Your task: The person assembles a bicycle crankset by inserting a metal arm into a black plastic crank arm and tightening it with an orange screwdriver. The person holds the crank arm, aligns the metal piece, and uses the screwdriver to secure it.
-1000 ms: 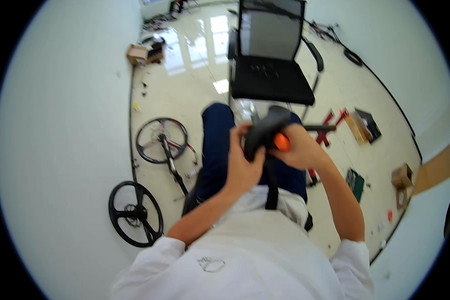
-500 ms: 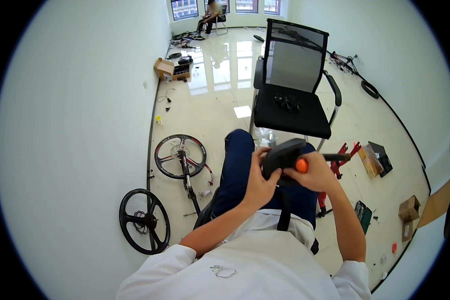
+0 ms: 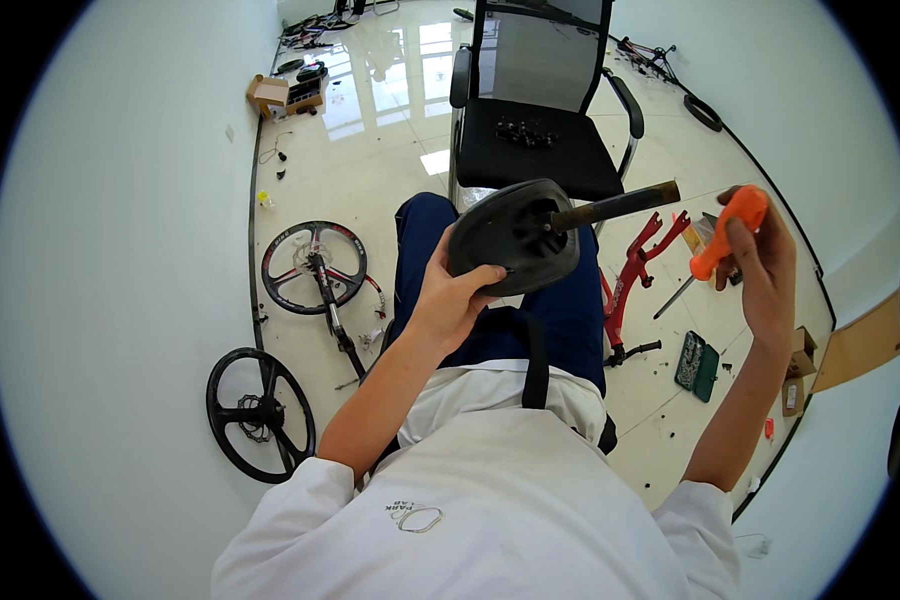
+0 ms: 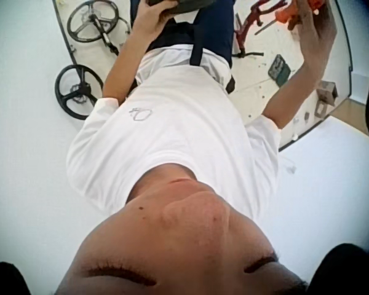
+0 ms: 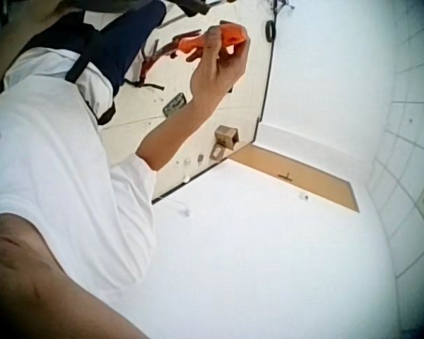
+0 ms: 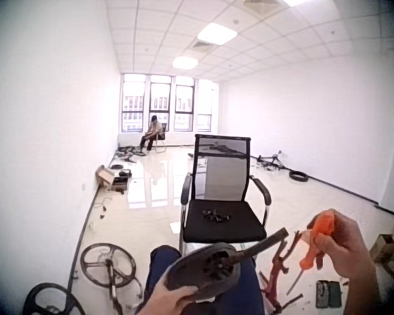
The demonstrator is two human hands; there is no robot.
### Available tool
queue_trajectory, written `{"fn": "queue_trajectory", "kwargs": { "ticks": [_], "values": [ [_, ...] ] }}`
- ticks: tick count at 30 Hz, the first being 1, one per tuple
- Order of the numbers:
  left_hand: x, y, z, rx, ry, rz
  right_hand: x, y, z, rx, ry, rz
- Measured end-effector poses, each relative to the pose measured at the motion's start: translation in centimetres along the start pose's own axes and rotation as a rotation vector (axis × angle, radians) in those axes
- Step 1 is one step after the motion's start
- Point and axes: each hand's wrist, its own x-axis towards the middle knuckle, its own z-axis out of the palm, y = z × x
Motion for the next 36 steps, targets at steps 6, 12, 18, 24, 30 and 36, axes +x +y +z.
{"fn": "queue_trajectory", "kwargs": {
  "ticks": [6, 12, 18, 24, 30, 36],
  "values": [
    [-0.2, -0.5, 0.2, -0.028, 0.016, -0.095, -1.2, 2.2, 2.4, 0.429, 0.325, 0.038],
    [-0.2, -0.7, 0.4, -0.008, 0.028, -0.084, -2.0, 3.3, 6.0, 0.524, 0.277, 0.043],
    [-0.9, -0.6, 1.2, -0.038, 0.051, -0.088, -2.3, 3.6, 7.5, 0.571, 0.228, 0.034],
    [-0.8, -0.7, 1.0, -0.041, 0.027, -0.109, -2.5, 3.9, 7.6, 0.545, 0.256, 0.038],
    [-0.9, -0.7, 1.2, -0.055, 0.023, -0.102, -2.8, 4.4, 7.6, 0.654, 0.245, 0.038],
    [-1.1, -0.6, 1.3, -0.061, 0.023, -0.090, -2.8, 4.2, 6.8, 0.594, 0.280, 0.062]
  ]
}}
